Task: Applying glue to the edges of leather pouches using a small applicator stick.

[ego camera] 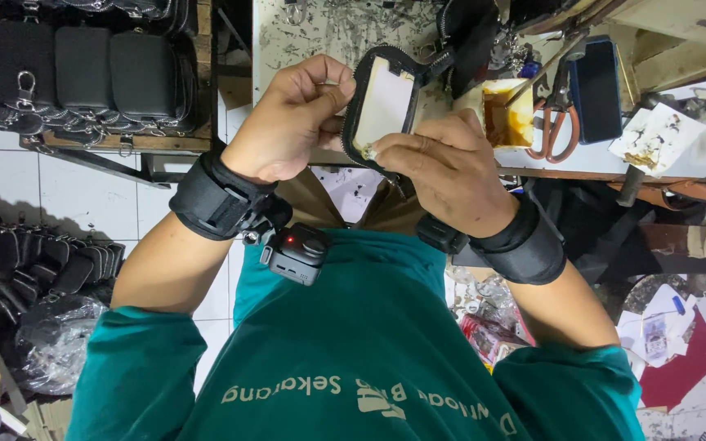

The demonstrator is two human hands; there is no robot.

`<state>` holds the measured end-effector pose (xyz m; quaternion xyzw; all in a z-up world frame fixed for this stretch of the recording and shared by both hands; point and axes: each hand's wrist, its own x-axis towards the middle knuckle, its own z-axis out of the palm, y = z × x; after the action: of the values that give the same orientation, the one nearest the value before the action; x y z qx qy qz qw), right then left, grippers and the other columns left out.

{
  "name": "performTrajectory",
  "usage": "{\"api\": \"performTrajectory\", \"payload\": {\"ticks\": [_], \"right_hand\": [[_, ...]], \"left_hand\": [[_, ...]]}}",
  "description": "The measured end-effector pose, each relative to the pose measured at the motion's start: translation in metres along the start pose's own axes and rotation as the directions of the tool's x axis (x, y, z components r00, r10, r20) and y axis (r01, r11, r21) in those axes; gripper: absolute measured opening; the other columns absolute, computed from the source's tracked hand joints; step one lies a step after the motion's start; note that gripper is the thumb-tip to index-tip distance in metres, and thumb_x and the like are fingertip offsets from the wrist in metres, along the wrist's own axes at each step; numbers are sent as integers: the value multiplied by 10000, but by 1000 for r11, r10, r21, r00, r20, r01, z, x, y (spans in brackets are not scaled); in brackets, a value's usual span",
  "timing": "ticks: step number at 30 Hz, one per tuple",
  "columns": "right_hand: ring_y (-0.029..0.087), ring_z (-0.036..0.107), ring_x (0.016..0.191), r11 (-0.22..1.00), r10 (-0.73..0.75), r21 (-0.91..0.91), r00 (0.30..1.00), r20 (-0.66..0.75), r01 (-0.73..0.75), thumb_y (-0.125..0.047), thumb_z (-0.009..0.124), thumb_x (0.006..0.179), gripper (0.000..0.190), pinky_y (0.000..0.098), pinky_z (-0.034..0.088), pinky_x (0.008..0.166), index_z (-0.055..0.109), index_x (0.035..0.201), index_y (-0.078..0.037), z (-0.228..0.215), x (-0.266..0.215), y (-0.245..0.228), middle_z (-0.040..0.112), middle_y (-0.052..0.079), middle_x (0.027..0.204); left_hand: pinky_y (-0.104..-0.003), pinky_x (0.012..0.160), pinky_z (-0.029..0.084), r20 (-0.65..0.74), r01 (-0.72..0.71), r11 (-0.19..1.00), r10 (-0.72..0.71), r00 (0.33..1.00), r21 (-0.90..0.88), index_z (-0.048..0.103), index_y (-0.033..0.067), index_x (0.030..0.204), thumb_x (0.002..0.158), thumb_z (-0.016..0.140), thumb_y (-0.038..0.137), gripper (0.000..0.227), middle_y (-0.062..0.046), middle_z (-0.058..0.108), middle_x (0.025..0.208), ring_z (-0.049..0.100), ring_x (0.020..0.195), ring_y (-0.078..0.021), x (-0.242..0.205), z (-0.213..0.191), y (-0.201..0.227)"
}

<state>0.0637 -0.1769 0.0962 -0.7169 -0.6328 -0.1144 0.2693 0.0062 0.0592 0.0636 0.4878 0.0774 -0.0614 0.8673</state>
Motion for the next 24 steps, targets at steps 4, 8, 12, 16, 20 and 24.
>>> {"api": "performTrajectory", "payload": {"ticks": [4, 8, 12, 16, 20, 24], "right_hand": [[238, 538, 1057, 996, -11, -84, 1000, -1, 11, 9, 500, 1119, 242, 404, 372, 952, 710, 1181, -94, 2, -13, 4, 736, -27, 1250], [215, 524, 1098, 986, -62, -154, 998, 21, 64, -54, 531, 1128, 230, 399, 380, 915, 683, 1270, -153, 5, -32, 11, 702, -67, 1328], [213, 528, 1140, 981, -83, -176, 997, 12, 83, -116, 660, 1110, 202, 392, 395, 930, 678, 1307, -156, 6, -43, 12, 664, -65, 1369], [204, 563, 1028, 979, -102, -180, 995, -6, 100, -83, 674, 1087, 134, 356, 396, 892, 737, 1198, -126, -3, -30, 4, 727, -46, 1285], [213, 529, 1070, 983, -104, -155, 994, -18, 100, -81, 632, 1098, 150, 367, 410, 914, 698, 1226, -125, 1, -30, 4, 702, -41, 1298], [228, 503, 1106, 985, -111, -132, 993, -27, 106, -112, 618, 1110, 134, 408, 402, 912, 676, 1229, -103, 4, -12, -3, 677, -25, 1317]], "left_hand": [[-248, 476, 574, 15, -9, 999, 10, 1000, -34, 584, 119, 988, 1061, 579, 73, 86, 7, 628, 811, 655, 603, -95, 0, -6, -3], [-250, 470, 569, 7, 7, 999, -7, 1000, -42, 601, 124, 1015, 1040, 629, 166, 56, -2, 662, 774, 666, 608, -95, -1, -8, -1], [-228, 492, 567, 18, -15, 1000, 15, 1000, -22, 619, 134, 1009, 1035, 639, 197, 71, 36, 652, 783, 660, 620, -79, -2, -11, -1], [-243, 502, 589, 41, -15, 998, 17, 999, -60, 612, 124, 999, 1032, 640, 202, 89, 20, 645, 787, 653, 625, -91, -3, -11, -1], [-244, 473, 577, 49, -29, 998, 32, 998, -57, 610, 115, 1019, 1039, 631, 186, 77, 21, 627, 779, 632, 597, -79, -3, -9, -1], [-244, 464, 573, 60, -36, 998, 39, 997, -47, 601, 92, 1064, 1072, 571, 67, 40, 6, 638, 834, 622, 593, -77, -2, -2, -4]]}}
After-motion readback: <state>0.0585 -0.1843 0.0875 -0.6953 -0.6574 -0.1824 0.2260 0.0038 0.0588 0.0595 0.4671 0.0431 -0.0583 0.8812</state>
